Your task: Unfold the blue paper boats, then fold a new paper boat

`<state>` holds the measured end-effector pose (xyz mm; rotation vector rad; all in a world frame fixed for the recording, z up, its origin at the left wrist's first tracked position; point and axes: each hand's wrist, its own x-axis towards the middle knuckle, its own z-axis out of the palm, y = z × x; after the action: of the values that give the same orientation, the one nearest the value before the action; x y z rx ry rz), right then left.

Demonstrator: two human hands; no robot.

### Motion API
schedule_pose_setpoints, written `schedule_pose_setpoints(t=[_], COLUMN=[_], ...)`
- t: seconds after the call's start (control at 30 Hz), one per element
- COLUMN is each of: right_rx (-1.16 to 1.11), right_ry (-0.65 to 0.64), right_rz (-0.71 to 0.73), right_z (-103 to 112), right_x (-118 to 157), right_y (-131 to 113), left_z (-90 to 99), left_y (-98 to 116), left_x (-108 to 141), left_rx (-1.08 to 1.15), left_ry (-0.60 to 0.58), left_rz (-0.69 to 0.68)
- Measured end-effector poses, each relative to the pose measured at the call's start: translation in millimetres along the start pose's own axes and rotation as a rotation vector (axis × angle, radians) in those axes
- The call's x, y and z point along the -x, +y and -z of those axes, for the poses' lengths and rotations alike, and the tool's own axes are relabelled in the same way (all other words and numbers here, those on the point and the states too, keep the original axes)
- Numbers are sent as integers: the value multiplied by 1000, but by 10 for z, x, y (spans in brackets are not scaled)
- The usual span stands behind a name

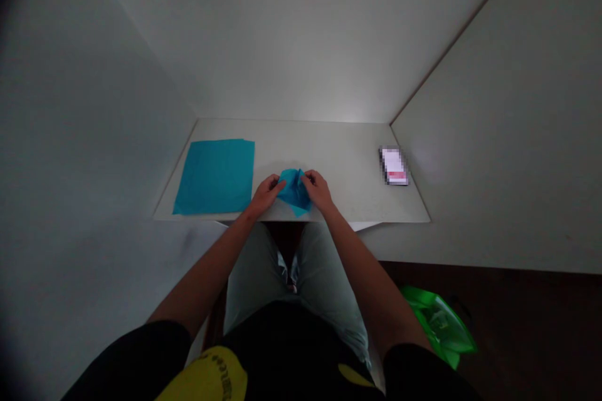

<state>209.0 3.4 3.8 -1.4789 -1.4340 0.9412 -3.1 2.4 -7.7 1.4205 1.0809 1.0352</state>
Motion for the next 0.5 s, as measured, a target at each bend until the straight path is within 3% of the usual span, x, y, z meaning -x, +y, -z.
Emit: schedule_pose_setpoints(t=[0.17, 0.5], right_rx=[-272, -247], right_ry=[39, 176], right_rz=[-124, -196], right_z=[226, 741], right_x=[28, 131], right_y=[-77, -54], left_z=[11, -35], left_y=[-44, 43], left_x=[-18, 16], left_rx=[-14, -85], left_ry=[-2, 191], left_rz=[4, 78])
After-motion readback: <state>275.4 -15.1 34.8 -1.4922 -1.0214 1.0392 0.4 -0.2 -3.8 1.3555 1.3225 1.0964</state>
